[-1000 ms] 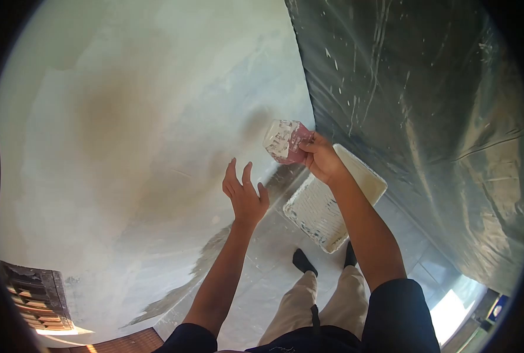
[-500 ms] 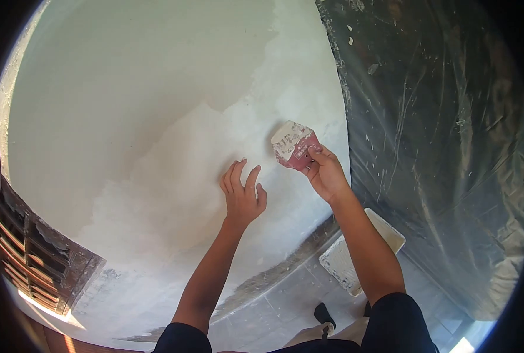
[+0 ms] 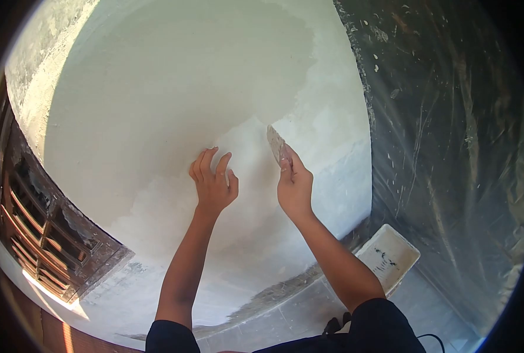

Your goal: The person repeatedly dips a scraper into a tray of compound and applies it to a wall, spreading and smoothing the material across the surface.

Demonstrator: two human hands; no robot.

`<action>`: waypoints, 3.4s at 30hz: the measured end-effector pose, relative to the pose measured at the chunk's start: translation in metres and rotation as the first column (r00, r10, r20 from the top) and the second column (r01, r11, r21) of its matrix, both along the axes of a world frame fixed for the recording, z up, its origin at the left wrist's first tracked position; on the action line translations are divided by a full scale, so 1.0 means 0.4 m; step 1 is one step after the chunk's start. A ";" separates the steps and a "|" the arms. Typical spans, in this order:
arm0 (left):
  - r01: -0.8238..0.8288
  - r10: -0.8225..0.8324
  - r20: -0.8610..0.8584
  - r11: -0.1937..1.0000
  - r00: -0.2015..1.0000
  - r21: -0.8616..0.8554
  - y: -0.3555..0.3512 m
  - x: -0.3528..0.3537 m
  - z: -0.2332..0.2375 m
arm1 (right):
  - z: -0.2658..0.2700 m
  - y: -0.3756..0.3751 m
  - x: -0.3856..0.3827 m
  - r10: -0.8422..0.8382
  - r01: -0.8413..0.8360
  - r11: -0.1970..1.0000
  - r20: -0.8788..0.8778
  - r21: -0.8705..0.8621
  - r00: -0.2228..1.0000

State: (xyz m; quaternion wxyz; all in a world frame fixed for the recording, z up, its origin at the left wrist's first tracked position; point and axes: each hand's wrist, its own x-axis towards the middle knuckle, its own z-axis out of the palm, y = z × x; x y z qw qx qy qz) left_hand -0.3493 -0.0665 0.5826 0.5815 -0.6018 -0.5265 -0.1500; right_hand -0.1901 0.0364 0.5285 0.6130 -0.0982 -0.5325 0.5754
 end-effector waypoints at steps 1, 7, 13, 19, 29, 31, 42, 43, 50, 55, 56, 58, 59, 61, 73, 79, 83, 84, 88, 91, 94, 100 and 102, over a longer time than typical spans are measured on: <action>-0.020 0.020 -0.016 1.000 1.000 0.008 -0.009 -0.005 0.016 | 0.012 -0.013 -0.006 -0.098 0.096 0.993 0.027 0.067 0.995; -0.109 0.110 -0.073 0.994 0.991 0.021 -0.047 -0.029 0.085 | 0.027 -0.048 -0.072 -0.228 0.214 0.960 0.057 0.181 0.972; -0.132 0.132 -0.111 0.991 0.985 0.006 -0.059 -0.053 0.098 | 0.019 -0.072 -0.143 -0.478 0.464 0.807 -0.059 0.366 0.876; -0.068 0.073 -0.157 0.997 0.985 0.042 -0.055 -0.071 0.079 | 0.024 -0.123 -0.241 -0.599 0.516 0.731 0.058 0.446 0.799; 0.113 -0.104 -0.186 0.993 0.977 0.037 -0.066 -0.091 0.068 | 0.051 -0.167 -0.290 -0.707 0.454 0.675 0.336 0.581 0.622; 0.122 -0.116 -0.179 0.992 0.977 0.021 -0.071 -0.092 0.067 | 0.022 -0.177 -0.295 -0.709 0.439 0.664 0.322 0.605 0.628; 0.093 -0.093 -0.118 0.996 0.989 -0.008 -0.029 -0.047 0.085 | 0.047 -0.148 -0.048 -0.435 0.376 0.869 0.136 0.321 0.890; 0.093 -0.092 -0.094 0.996 0.991 0.007 -0.014 -0.033 0.089 | 0.061 -0.131 -0.040 -0.358 0.333 0.925 0.128 0.183 0.925; 0.048 -0.044 -0.113 0.998 0.993 0.037 0.036 -0.045 0.062 | 0.070 -0.005 -0.043 -0.183 0.183 0.970 -0.015 0.162 0.983; 0.018 -0.010 -0.072 0.993 0.997 0.115 0.036 -0.046 0.053 | 0.089 0.078 -0.051 -0.226 0.237 0.951 -0.079 0.200 0.971; 0.000 0.009 -0.069 0.991 0.998 0.134 0.037 -0.044 0.052 | 0.104 0.088 -0.041 -0.243 0.253 0.931 -0.068 0.264 0.968; -0.036 0.045 -0.074 0.993 0.996 0.113 0.036 -0.045 0.047 | 0.121 0.102 -0.048 -0.256 0.273 0.898 -0.094 0.344 0.962; -0.069 0.077 -0.081 0.993 0.994 0.100 0.036 -0.044 0.045 | 0.132 0.102 -0.061 -0.251 0.266 0.901 -0.090 0.341 0.964; -0.091 0.097 -0.076 0.993 0.992 0.077 0.035 -0.039 0.047 | 0.152 0.101 -0.083 -0.124 0.153 0.912 -0.099 0.380 0.987; -0.243 0.213 -0.182 0.957 0.960 -0.159 -0.026 -0.030 0.024 | 0.100 0.136 -0.142 -0.198 0.219 0.906 -0.094 0.362 0.976; -0.315 0.283 -0.207 0.938 0.937 -0.144 -0.023 -0.027 0.021 | 0.113 0.149 -0.109 -0.402 0.439 0.890 -0.240 0.125 0.884; -0.299 0.268 -0.186 0.939 0.945 -0.168 -0.023 -0.026 0.017 | 0.137 0.141 -0.153 -0.292 0.314 0.863 -0.116 0.396 0.949; -0.303 0.271 -0.188 0.938 0.944 -0.169 -0.026 -0.028 0.015 | 0.128 0.167 -0.148 -0.354 0.373 0.893 -0.118 0.253 0.928; -0.304 0.271 -0.204 0.941 0.941 -0.149 -0.019 -0.029 0.014 | 0.117 0.178 -0.116 -0.464 0.493 0.867 -0.234 0.078 0.854; -0.308 0.276 -0.193 0.937 0.942 -0.165 -0.024 -0.029 0.014 | 0.135 0.121 -0.134 -0.249 0.274 0.883 -0.115 0.381 0.962; -0.317 0.282 -0.174 0.922 0.944 -0.223 -0.051 -0.025 0.013 | 0.094 0.183 -0.137 -0.423 0.438 0.884 -0.118 0.165 0.898; -0.351 0.312 -0.171 0.885 0.935 -0.306 -0.071 -0.020 0.011 | 0.103 0.120 -0.129 -0.204 0.224 0.903 -0.094 0.366 0.975; -0.356 0.317 -0.171 0.885 0.933 -0.300 -0.069 -0.023 0.006 | 0.074 0.166 -0.152 -0.310 0.328 0.911 -0.106 0.250 0.945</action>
